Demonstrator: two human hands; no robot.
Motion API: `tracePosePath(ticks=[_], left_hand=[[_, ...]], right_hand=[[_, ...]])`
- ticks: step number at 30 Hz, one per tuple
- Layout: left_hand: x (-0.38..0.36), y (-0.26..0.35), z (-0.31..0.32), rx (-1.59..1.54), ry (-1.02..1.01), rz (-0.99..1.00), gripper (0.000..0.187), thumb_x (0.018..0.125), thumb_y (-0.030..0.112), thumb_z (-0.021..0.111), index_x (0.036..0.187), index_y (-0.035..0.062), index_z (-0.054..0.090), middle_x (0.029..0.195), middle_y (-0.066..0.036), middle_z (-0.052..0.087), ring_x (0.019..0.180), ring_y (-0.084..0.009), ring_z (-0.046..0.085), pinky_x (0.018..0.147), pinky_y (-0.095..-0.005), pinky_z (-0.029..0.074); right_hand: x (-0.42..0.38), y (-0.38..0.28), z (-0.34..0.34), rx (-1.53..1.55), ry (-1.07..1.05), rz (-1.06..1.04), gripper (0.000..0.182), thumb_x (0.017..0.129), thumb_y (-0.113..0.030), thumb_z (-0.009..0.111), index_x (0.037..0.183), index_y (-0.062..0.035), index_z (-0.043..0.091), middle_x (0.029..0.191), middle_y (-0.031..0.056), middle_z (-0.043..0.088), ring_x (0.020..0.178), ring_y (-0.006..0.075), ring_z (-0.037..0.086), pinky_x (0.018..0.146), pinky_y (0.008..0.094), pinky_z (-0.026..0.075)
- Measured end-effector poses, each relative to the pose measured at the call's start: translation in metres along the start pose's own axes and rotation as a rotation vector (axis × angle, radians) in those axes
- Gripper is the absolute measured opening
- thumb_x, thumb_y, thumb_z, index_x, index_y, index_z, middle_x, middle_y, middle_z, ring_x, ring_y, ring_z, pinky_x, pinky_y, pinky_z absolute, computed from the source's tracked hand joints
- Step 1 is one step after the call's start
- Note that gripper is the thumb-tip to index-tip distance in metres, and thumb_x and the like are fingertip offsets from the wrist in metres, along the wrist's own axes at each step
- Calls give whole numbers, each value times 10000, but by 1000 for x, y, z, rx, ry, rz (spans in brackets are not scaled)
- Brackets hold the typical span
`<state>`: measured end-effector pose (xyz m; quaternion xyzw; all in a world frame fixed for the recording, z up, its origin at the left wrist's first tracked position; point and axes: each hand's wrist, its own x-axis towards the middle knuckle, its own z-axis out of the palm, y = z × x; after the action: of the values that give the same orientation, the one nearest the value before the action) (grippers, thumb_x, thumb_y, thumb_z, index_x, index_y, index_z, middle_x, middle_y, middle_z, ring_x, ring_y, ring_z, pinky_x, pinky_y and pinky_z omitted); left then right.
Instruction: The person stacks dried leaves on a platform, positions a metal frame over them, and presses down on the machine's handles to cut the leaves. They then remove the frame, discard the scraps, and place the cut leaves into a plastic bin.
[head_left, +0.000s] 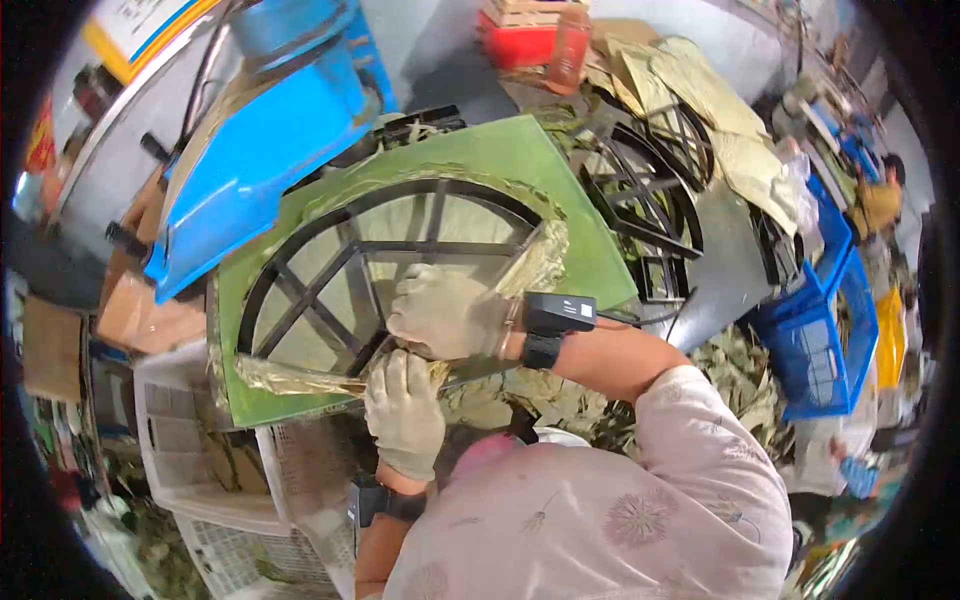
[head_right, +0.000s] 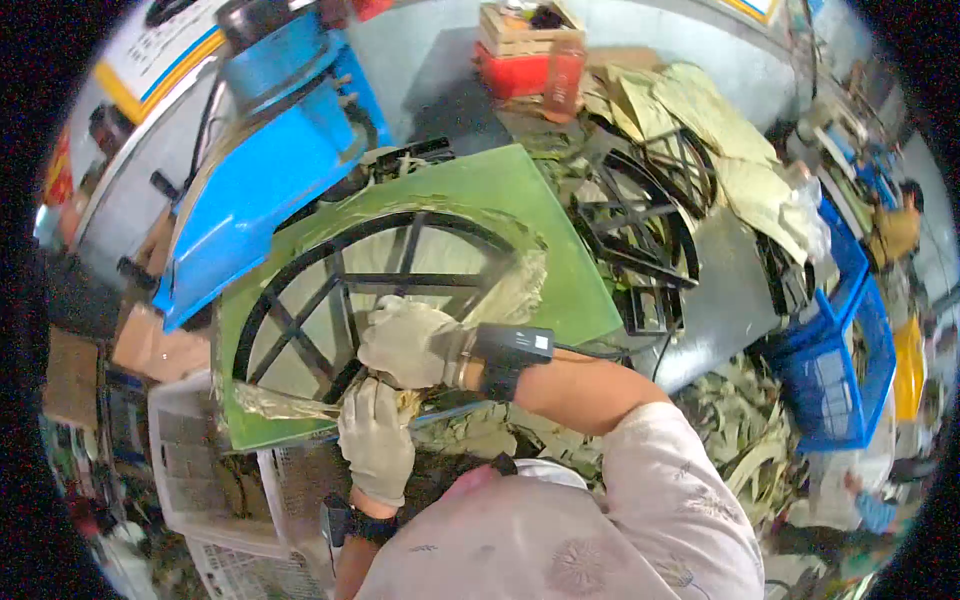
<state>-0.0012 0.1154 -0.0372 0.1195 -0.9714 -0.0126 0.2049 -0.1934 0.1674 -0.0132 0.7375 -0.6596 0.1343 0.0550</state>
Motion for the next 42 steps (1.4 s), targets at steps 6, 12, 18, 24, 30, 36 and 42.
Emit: tracePosePath(ticks=[6, 12, 18, 24, 30, 36, 42], left_hand=[[-2, -1, -2, -18, -53, -42, 482, 849, 154, 696, 1285, -2, 561, 1291, -185, 572, 1228, -421, 533, 1025, -516, 437], [1, 3, -3, 38, -36, -39, 391, 859, 106, 643, 1236, 11, 600, 1264, -149, 610, 1183, -375, 574, 977, -492, 480], [2, 0, 0, 13, 7, -27, 347, 899, 200, 633, 1188, 11, 611, 1202, -166, 615, 1168, -380, 566, 955, -478, 481], [3, -2, -2, -61, 48, 5, 341, 864, 117, 592, 1170, -32, 607, 1202, -182, 598, 1165, -375, 552, 1003, -448, 483], [-3, -6, 7, -142, 140, -33, 383, 849, 120, 601, 1202, -29, 602, 1233, -171, 585, 1186, -380, 541, 1024, -474, 475], [-9, -27, -10, -571, 248, 69, 347, 908, 215, 637, 1193, 18, 620, 1187, -174, 642, 1160, -357, 611, 1030, -480, 491], [-3, -97, -28, -250, 434, -174, 237, 951, 179, 588, 1128, 57, 688, 1192, -115, 698, 1222, -359, 603, 1122, -500, 409]], right_hand=[[-2, -3, -4, 51, -19, 42, 184, 764, -256, 683, 878, -111, 680, 921, 54, 669, 1044, 280, 611, 953, 396, 490], [-4, -2, 6, -28, 46, 18, 167, 763, -253, 685, 860, -136, 753, 923, 48, 717, 1004, 240, 667, 915, 394, 477], [3, 1, -2, 7, -83, 5, 180, 784, -259, 675, 874, -119, 746, 932, 60, 716, 1006, 243, 666, 932, 401, 476], [-1, 7, 2, 14, 67, -90, 151, 822, -240, 656, 867, -100, 695, 925, 86, 697, 995, 279, 660, 959, 432, 481], [1, 8, 4, 13, 41, -76, 183, 753, -207, 690, 899, -102, 659, 881, 86, 666, 967, 306, 636, 978, 447, 465], [4, 7, -1, 110, 103, -116, 200, 771, -186, 718, 926, -80, 649, 858, 122, 637, 888, 344, 607, 885, 463, 481], [4, 5, 2, 84, 123, -102, 175, 835, -234, 698, 873, -80, 625, 832, 121, 606, 891, 360, 599, 863, 476, 476]])
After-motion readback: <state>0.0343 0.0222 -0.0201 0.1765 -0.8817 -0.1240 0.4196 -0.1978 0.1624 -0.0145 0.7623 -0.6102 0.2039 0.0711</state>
